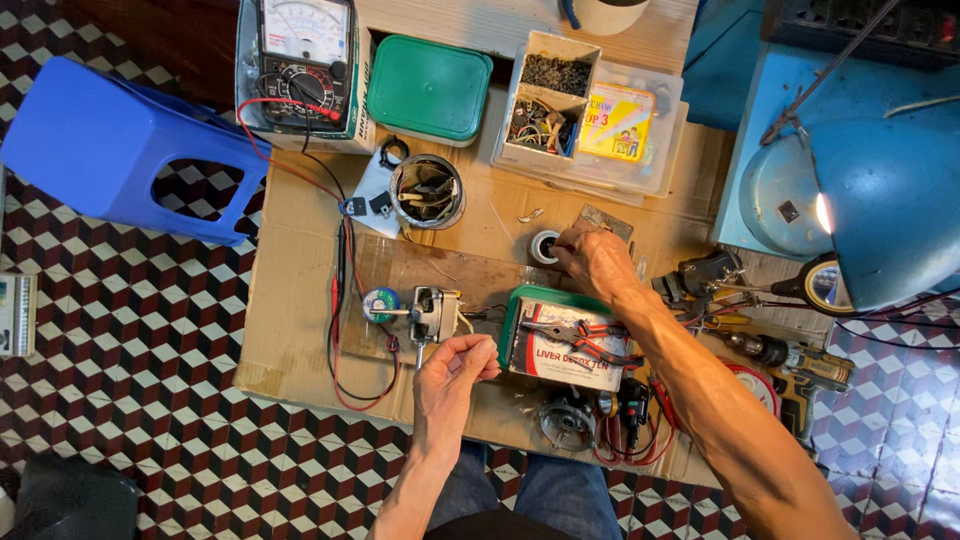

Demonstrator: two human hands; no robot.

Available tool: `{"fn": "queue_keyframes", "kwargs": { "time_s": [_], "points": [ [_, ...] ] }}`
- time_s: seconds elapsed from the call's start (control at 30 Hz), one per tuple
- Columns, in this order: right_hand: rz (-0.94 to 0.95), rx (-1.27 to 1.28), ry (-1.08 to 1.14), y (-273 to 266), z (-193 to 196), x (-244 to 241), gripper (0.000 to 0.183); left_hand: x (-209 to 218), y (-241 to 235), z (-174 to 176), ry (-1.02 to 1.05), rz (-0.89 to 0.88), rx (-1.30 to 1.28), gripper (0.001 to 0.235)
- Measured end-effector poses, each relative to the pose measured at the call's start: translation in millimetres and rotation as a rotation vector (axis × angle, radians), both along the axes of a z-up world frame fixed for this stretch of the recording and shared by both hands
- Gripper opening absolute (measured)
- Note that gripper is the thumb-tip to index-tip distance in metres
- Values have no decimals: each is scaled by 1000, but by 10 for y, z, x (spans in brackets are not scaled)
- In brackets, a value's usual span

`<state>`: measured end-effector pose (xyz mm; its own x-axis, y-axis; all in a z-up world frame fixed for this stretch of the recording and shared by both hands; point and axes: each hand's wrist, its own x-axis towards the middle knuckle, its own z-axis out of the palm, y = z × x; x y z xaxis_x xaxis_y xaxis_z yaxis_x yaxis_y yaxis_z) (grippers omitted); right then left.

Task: The person assembles a small electric motor by hand, aligning the housing halves and inserting the rotor shaft. They then select small washers from a container and place them on the shaft, continuing to adjust the motor components on a cluttered workbench.

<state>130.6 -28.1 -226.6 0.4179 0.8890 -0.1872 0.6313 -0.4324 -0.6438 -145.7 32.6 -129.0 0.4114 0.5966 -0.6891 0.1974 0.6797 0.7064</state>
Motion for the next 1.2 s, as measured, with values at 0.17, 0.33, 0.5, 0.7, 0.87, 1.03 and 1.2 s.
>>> {"fn": "queue_keyframes", "kwargs": {
  "time_s": [0.17,0.33,0.5,0.7,0.87,1.03,1.2],
  "points": [
    [9,-14,-12,10,29,-22,19,-37,46,-18,-12,15,14,27],
    [-28,-49,3,15,-48,-12,21,-47,75,-23,-37,17,-2,29],
    [-25,-40,90,6,46,16,26,-30,94,5,-34,9,5,29],
    [-526,145,354,-448,586,-224,31,47,76,76,-57,-39,-51,26],
    [-1176,213,555,-1540,942,-776,40,228,-39,140,-96,-94,-67,24],
    [-1392,34,140,-2633,710,-872,38,386,-264,188,-163,-149,-58,24],
    [-1131,-235,-148,-3001,172,-519,52,440,-440,246,-151,-182,-46,25]
  ]
}}
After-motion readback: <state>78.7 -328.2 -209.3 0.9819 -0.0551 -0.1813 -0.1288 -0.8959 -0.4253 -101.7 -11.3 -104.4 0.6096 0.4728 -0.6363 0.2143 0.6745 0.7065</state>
